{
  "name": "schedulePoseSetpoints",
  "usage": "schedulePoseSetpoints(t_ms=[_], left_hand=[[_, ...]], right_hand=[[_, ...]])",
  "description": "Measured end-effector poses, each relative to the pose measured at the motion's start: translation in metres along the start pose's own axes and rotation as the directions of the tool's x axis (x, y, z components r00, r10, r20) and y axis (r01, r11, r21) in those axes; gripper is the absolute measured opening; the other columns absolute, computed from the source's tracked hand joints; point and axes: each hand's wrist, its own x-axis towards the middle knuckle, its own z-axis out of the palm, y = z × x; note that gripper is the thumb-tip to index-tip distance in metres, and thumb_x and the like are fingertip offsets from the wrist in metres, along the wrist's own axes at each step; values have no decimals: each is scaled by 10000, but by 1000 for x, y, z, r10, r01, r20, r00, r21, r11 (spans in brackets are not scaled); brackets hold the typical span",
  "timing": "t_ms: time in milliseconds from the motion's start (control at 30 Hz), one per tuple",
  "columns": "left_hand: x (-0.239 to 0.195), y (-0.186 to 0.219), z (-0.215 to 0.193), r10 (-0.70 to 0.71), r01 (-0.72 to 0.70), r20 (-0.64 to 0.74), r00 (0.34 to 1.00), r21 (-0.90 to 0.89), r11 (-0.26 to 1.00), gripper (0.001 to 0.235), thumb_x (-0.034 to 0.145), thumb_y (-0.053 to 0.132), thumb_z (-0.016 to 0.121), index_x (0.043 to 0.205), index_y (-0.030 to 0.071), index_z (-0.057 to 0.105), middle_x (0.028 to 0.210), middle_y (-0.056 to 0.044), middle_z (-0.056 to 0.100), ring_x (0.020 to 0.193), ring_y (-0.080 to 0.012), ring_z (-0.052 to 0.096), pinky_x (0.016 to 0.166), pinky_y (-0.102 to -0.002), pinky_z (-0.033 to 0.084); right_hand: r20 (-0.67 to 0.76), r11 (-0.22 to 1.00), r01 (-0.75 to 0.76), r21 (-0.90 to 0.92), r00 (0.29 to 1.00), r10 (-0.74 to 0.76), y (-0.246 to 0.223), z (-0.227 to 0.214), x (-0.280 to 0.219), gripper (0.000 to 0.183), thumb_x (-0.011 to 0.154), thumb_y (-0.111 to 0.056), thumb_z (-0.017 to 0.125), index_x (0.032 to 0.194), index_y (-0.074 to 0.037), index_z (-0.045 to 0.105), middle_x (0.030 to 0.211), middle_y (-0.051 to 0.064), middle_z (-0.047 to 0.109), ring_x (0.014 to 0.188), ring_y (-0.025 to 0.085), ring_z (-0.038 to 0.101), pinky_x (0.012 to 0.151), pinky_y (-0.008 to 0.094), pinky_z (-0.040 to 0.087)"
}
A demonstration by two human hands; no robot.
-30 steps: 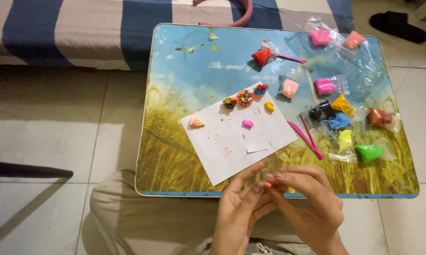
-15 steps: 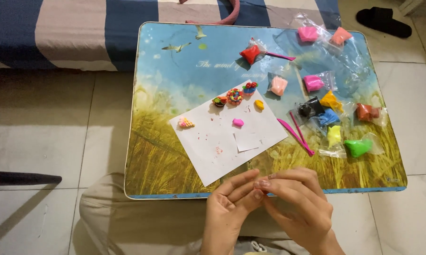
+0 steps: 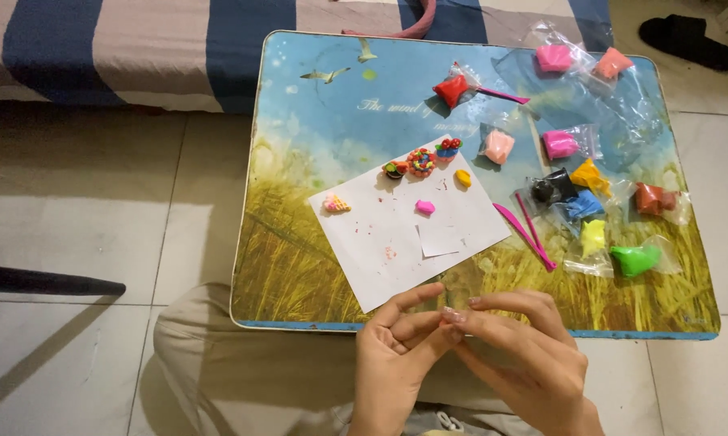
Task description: Molding and assembling miniature food decorations using various colors of modeling clay.
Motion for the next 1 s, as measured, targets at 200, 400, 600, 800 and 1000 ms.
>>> schedulePoseSetpoints(t_ms=[200, 400, 600, 800, 1000], left_hand=[[-6, 13, 1, 107, -97, -69, 992, 134, 986, 568, 748, -37, 845, 1287, -45, 665, 844, -168, 836, 719, -150, 742, 697, -246, 600], [-5, 20, -3, 85, -80, -35, 996, 116, 990, 697, 752, -69, 823, 1403, -2, 584, 847, -162, 833, 760, -153, 758, 721, -251, 608], [2, 23, -15, 112, -114, 32, 993, 102, 988, 712, 790, 15, 803, 1438, -24, 511, 930, -229, 833, 832, -212, 791, 751, -268, 630], [2, 28, -18, 77, -78, 17, 997, 68, 995, 661, 802, -61, 773, 1417, -33, 532, 905, -226, 829, 859, -230, 800, 791, -285, 629], [2, 30, -15, 98, -100, 15, 995, 150, 984, 655, 820, -15, 770, 1431, 6, 536, 914, -223, 845, 836, -203, 803, 754, -254, 623]], right_hand=[[-7, 999, -25, -25, 1000, 25, 1, 7, -3, 477, 595, -94, 912, 1052, -88, 777, 1035, 81, 719, 984, 173, 646, 855, 305, 569], [-7, 1000, -1, 19, 1000, 1, 1, 15, 3, 494, 602, -90, 928, 1071, -103, 770, 1054, 58, 716, 990, 154, 661, 851, 283, 587], [-26, 996, -78, 52, 996, 79, 6, 25, 5, 573, 584, -28, 909, 1128, -79, 735, 1040, 43, 741, 1002, 123, 660, 841, 250, 614], [-1, 993, -33, 114, 999, 33, 13, 30, 9, 618, 605, -25, 898, 1183, -76, 684, 1099, 31, 754, 1062, 146, 689, 990, 320, 591], [22, 992, -11, 128, 1000, 8, 18, 31, 11, 661, 666, -64, 895, 1258, -79, 601, 983, -52, 824, 1082, 131, 634, 1017, 313, 539]])
